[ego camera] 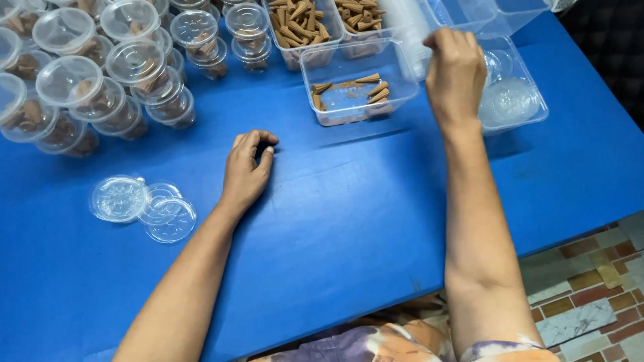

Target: Packaging incense cones and small metal burner discs into clear plastic containers.

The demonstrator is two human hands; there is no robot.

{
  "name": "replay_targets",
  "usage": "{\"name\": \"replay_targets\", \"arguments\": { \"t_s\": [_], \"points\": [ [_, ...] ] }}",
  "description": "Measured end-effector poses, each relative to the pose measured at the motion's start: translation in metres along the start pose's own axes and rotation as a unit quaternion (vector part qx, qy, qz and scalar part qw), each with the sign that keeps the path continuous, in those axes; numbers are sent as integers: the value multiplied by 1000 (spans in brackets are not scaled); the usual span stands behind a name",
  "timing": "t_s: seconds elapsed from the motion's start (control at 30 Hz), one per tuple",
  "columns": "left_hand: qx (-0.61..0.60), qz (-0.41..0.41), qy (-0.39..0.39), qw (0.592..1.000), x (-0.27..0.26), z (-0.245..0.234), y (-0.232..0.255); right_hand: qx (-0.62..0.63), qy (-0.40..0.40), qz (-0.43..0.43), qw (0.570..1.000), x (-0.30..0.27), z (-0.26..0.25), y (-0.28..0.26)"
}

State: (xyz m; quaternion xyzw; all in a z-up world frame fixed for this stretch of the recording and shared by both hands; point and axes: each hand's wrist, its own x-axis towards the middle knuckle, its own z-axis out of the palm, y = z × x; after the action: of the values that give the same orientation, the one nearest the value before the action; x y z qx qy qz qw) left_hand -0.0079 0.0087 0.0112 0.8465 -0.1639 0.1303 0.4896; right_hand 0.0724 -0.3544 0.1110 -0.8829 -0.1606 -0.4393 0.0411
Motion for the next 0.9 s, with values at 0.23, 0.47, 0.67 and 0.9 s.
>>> {"name": "replay_targets", "arguments": {
  "t_s": [0.23,0.47,0.67,0.9],
  "points": [
    [8,-5,-9,1000,0,0,0,-104,-58,94,988,-37,34,38],
    [12,-11,-12,1000,1,-2,4,-160,-64,114,978,-47,41,52],
    [4,-10,-10,1000,0,-2,6,-203,-32,50,977,-47,35,58],
    [3,-19,-10,1000,0,-2,7,-192,-10,-28,981,-39,58,40]
  ]
}}
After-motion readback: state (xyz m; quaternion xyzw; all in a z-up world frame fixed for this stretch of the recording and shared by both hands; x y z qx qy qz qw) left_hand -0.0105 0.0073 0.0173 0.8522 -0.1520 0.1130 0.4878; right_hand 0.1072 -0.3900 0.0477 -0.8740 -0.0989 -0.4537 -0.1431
